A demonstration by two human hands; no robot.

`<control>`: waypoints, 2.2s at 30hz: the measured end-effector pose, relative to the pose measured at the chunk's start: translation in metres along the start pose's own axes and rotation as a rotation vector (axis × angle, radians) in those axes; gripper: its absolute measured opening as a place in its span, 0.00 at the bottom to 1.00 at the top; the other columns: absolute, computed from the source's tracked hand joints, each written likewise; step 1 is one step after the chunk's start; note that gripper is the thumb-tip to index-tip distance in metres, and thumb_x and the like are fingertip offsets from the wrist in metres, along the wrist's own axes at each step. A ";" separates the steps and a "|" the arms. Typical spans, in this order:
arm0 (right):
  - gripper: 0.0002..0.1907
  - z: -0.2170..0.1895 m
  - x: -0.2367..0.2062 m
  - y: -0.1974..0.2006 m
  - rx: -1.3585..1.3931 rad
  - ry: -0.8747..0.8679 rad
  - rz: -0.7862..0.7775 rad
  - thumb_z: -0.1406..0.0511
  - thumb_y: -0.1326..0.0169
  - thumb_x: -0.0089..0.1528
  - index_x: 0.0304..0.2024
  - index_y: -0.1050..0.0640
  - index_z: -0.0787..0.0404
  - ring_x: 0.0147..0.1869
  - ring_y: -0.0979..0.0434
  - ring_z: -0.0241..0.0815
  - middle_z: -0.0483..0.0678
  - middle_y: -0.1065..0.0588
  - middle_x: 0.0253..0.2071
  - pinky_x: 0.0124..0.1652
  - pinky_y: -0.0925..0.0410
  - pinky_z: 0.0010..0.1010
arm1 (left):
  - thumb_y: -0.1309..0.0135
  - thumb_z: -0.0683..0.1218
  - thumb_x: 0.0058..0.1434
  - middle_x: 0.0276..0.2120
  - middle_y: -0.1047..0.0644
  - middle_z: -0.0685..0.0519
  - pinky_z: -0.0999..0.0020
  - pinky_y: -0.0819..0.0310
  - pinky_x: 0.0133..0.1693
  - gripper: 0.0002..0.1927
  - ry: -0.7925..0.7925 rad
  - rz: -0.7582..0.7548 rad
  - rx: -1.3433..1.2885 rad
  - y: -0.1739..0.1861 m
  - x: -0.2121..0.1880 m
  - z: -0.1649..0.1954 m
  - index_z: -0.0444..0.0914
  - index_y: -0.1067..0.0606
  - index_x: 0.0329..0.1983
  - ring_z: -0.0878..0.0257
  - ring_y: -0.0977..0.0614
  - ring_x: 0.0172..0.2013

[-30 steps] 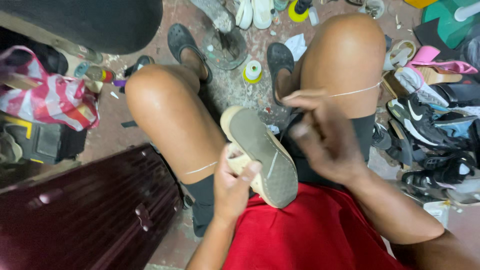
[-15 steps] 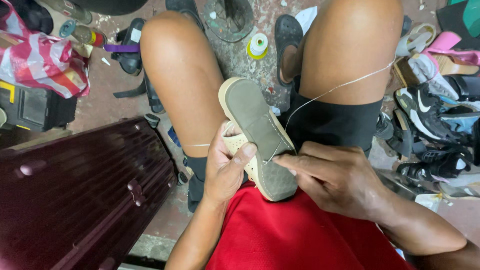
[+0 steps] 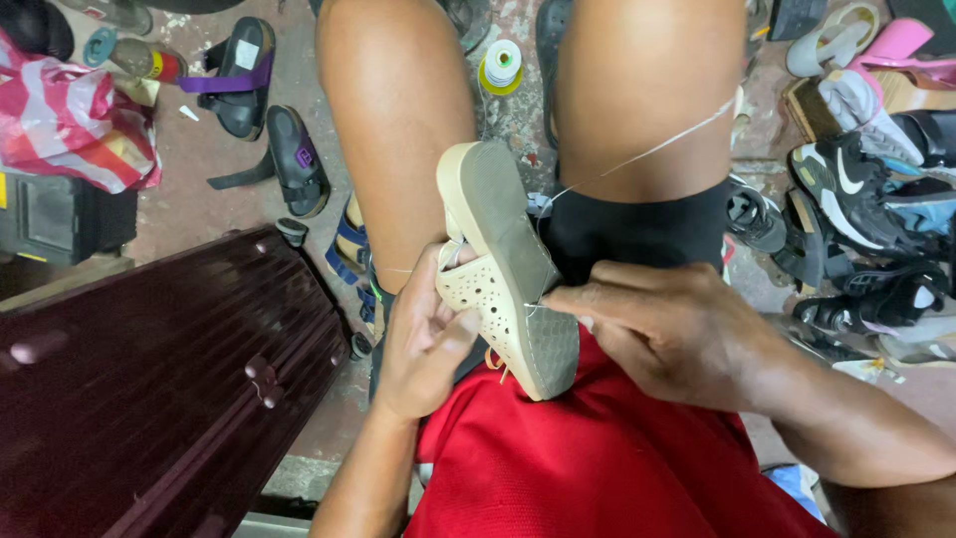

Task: The person sits on the floor of a shoe workshop holding a beige wedge sandal on their lap and hand-sews the perforated upper to the sole using a needle and thread, pulling stitches tight and working around the shoe edge.

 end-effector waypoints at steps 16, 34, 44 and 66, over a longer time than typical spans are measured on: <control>0.17 0.048 0.041 0.015 0.135 0.015 -0.196 0.71 0.42 0.58 0.49 0.17 0.52 0.32 0.14 0.41 0.45 0.16 0.35 0.30 0.24 0.31 | 0.38 0.45 0.54 0.62 0.30 0.30 0.52 0.28 0.57 0.32 -0.117 -0.420 0.885 0.012 0.060 0.009 0.28 0.32 0.60 0.33 0.26 0.57; 0.11 0.038 0.079 0.001 -0.122 0.066 -0.452 0.68 0.44 0.58 0.44 0.23 0.59 0.20 0.22 0.43 0.46 0.25 0.26 0.20 0.27 0.34 | 0.43 0.42 0.56 0.53 0.28 0.35 0.50 0.27 0.52 0.24 0.001 -0.480 0.848 0.010 0.078 0.004 0.33 0.30 0.57 0.37 0.24 0.51; 0.05 0.034 0.075 0.002 -0.031 0.301 -0.188 0.70 0.46 0.60 0.40 0.24 0.60 0.27 0.20 0.44 0.47 0.25 0.26 0.29 0.26 0.34 | 0.42 0.42 0.56 0.47 0.24 0.37 0.50 0.27 0.55 0.17 -0.104 -0.425 0.870 0.008 0.070 0.000 0.35 0.26 0.50 0.36 0.24 0.52; 0.06 0.064 0.055 0.016 0.154 0.064 -0.126 0.70 0.40 0.60 0.38 0.24 0.60 0.32 0.17 0.42 0.46 0.21 0.30 0.31 0.27 0.34 | 0.50 0.42 0.71 0.36 0.20 0.47 0.71 0.27 0.27 0.08 0.283 0.476 0.402 0.089 0.009 0.021 0.33 0.25 0.38 0.63 0.15 0.32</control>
Point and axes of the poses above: each hand's wrist, its own x-axis towards the middle knuckle, its own y-axis out of the back of the hand, z = x × y, the point moved 5 cm from there along x, towards the middle knuckle
